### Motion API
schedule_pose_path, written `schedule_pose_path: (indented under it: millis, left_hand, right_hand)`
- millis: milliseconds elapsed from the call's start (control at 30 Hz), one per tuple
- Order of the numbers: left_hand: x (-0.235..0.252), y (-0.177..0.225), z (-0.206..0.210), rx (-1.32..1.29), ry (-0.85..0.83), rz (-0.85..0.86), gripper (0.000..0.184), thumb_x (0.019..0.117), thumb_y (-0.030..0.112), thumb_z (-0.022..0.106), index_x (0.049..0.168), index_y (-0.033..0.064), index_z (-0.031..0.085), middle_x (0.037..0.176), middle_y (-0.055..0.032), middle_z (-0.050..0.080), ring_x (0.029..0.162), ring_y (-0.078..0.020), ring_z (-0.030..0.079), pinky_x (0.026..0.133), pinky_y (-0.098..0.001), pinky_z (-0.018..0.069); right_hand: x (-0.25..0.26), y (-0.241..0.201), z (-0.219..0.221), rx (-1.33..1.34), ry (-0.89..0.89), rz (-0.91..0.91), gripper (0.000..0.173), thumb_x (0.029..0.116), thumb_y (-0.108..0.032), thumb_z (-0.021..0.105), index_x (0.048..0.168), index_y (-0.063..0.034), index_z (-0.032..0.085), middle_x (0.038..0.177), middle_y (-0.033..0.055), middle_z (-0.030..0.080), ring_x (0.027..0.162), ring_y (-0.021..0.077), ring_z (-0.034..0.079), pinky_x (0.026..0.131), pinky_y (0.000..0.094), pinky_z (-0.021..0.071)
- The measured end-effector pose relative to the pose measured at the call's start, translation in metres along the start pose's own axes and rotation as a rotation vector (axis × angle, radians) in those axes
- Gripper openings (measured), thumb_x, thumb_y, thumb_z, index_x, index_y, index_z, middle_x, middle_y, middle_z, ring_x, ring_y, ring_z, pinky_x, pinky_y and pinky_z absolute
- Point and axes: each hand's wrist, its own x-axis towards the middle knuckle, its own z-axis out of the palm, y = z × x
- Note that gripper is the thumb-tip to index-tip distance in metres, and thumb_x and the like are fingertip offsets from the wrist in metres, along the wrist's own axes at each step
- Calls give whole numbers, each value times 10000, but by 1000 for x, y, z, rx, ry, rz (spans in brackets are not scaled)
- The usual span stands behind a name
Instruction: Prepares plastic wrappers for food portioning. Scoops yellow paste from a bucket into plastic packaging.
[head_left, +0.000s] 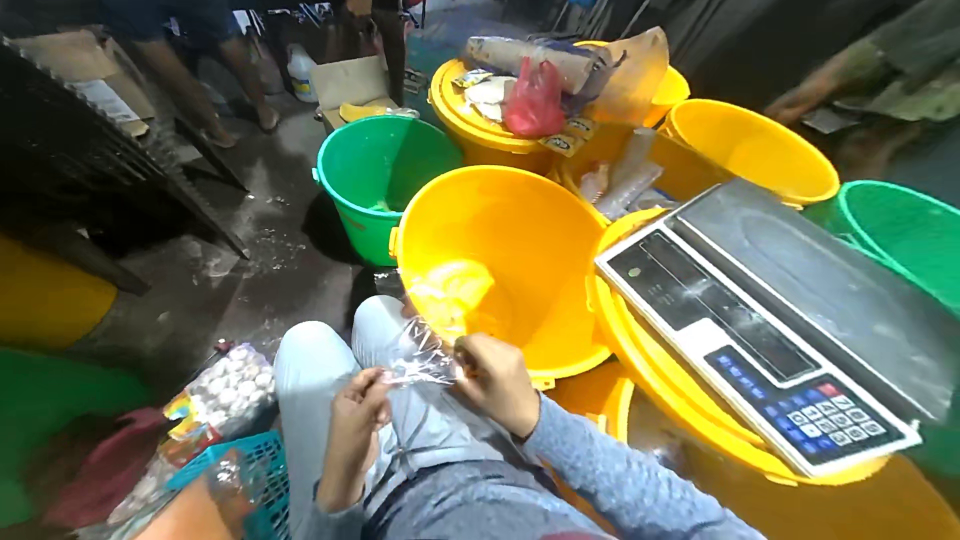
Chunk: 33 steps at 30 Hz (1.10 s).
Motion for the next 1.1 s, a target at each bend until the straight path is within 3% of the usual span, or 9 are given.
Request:
schedule_pose_path:
  millis: [133, 267, 367, 467, 567, 667, 800, 967, 1100]
  left_hand:
    - [1, -4, 9, -586, -79, -75, 353, 1060, 192, 386, 926, 193, 713, 624, 106, 604, 449, 48, 484, 447, -108, 418]
    - [20, -21, -6, -131, -392, 136, 136, 946, 383, 684, 966, 297, 788, 766, 155, 688, 596, 76, 556, 551, -106, 462]
    - [29, -30, -15, -180, -576, 16, 186, 953, 404, 658, 952, 293, 808, 844, 142, 743, 713, 60, 649, 659, -136, 534]
    - [24, -36, -6, -627, -603, 3, 270, 990, 345, 592, 1052, 183, 798, 982, 18, 776, 890, -68, 730, 781, -242, 597]
    - [20, -36, 9, -903, -772, -91, 284, 984, 312, 590, 1065, 126, 789, 985, 0, 770, 881, -83, 727, 749, -241, 591]
    - [33, -27, 8, -534, -864, -145, 274, 989, 420, 597, 994, 223, 786, 812, 128, 734, 667, 59, 645, 612, -119, 523]
    - [61, 2, 2, -83, -1002, -3, 328, 968, 538, 598, 973, 275, 793, 893, 200, 732, 723, 110, 630, 639, -95, 514]
    - [57, 20, -7, 280, -677, 343, 290, 833, 322, 784, 1034, 182, 630, 992, 165, 612, 908, 73, 574, 784, -142, 496]
    - [28, 3, 28, 220, -157, 491, 286, 825, 20, 697, 1079, 28, 565, 1024, 70, 642, 946, 4, 640, 845, -212, 574]
  right_hand:
    - [-6, -19, 7, 393, -164, 270, 116, 913, -102, 707, 971, -15, 756, 807, 48, 736, 687, 69, 673, 668, 225, 579]
    - [20, -11, -20, 1431, -424, 981, 224, 1067, -133, 482, 974, -77, 678, 805, -13, 723, 583, 16, 622, 555, 172, 528]
    - [10, 3, -14, 1879, -577, 1066, 240, 1032, -239, 477, 949, -179, 693, 810, -59, 690, 572, -5, 532, 552, 176, 454]
    - [13, 15, -14, 1793, -681, 823, 292, 1013, -258, 496, 793, -221, 685, 642, -122, 610, 529, -37, 503, 513, 162, 412]
    - [20, 25, -17, 1751, -612, 770, 292, 998, -299, 534, 803, -218, 735, 711, -106, 672, 610, -23, 576, 578, 178, 475]
    - [22, 24, -19, 1921, -450, 846, 238, 956, -316, 616, 800, -193, 747, 728, -71, 680, 666, 23, 628, 647, 217, 525]
    - [19, 32, -21, 1669, -473, 602, 270, 963, -371, 601, 789, -235, 755, 696, -134, 666, 601, -52, 586, 543, 151, 473]
    - [23, 40, -19, 1309, -444, 188, 282, 936, -408, 659, 1118, -195, 624, 1086, -114, 635, 1021, 2, 594, 889, 227, 502]
    - [12, 5, -2, 1070, -178, 303, 290, 847, -20, 664, 1074, -126, 518, 995, -104, 644, 924, -24, 633, 831, 201, 555]
